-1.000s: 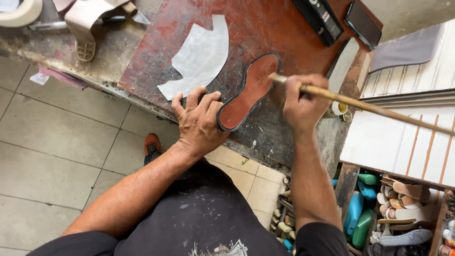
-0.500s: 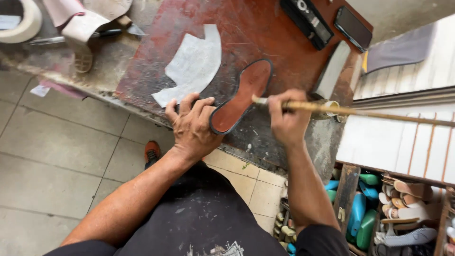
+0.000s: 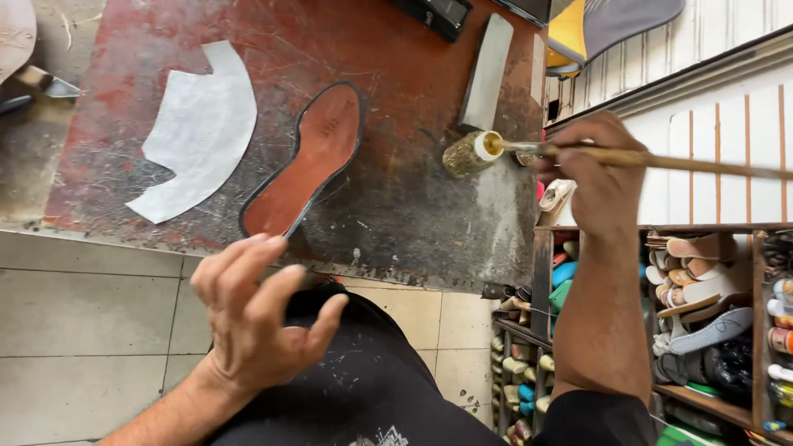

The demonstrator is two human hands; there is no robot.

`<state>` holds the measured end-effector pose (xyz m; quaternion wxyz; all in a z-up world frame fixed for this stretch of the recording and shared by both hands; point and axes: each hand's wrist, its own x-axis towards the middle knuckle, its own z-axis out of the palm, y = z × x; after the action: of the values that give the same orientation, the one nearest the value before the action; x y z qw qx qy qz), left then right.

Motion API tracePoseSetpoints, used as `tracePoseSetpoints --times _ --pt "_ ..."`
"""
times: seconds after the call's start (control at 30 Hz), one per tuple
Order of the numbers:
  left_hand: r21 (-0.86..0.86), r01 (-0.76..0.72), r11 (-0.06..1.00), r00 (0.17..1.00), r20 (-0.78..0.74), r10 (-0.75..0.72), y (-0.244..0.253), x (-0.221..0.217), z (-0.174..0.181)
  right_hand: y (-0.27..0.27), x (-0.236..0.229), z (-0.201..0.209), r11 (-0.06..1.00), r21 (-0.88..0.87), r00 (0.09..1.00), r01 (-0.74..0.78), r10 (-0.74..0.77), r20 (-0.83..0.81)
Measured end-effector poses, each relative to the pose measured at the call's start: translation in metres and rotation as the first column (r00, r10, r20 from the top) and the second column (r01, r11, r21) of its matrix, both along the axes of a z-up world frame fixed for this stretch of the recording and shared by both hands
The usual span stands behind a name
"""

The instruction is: The person applies glue to a white paper template and a shoe insole using a brush. They then apply glue to the edges and sole of a black shoe heel piece, turning it over to cover all surfaces.

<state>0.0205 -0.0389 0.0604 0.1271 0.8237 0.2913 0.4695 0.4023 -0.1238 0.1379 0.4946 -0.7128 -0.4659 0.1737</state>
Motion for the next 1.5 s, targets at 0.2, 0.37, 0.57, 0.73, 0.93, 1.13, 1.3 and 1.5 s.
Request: tracePoseSetpoints --times 0.2,0.37,0.57,0.73,0.93,1.13,1.3,1.5 --pt "0.084 -0.008 0.996 0.866 -0.498 0.048 0.052 0.071 0.036 0.047 -0.018 0.014 0.83 -0.546 0.988 0.112 -0.032 0.154" --pt "0.046 -0.042 0.998 0.607 -0.792 0.062 0.072 0.122 0.045 0.043 0.007 -0.015 0.87 -0.493 0.946 -0.003 0.162 0.281" --pt "-0.481 0.222 0.848 0.792 -0.418 -0.445 0.039 0.239 -0.003 0.032 0.021 -0.022 0.983 -0.181 0.931 -0.012 0.077 0.356" --pt "-0.364 0.177 0.914 0.936 -0.225 -0.271 0.03 0.28 -0.048 0.017 0.048 -0.031 0.945 0.288 0.988 0.155 -0.14 -0.072" --pt "-0.519 0.183 0.835 0.912 -0.227 -0.341 0.033 0.277 -0.046 0.001 0.086 -0.09 0.868 0.355 0.707 0.348 0.006 -0.707" --pt "-0.23 0.029 0.973 0.728 -0.662 -0.178 0.045 0.231 -0.006 -0.02 0.116 -0.119 0.932 0.329 0.417 0.152 0.241 -0.876" --pt "-0.356 -0.29 0.888 0.537 -0.829 -0.158 0.089 0.144 0.041 -0.094 0.162 -0.089 0.853 0.51 0.556 0.113 0.371 -0.744" --pt "-0.503 -0.243 0.829 0.599 -0.75 -0.279 0.116 0.109 0.014 -0.073 0.095 -0.074 0.774 0.617 0.692 -0.14 0.522 -0.498"
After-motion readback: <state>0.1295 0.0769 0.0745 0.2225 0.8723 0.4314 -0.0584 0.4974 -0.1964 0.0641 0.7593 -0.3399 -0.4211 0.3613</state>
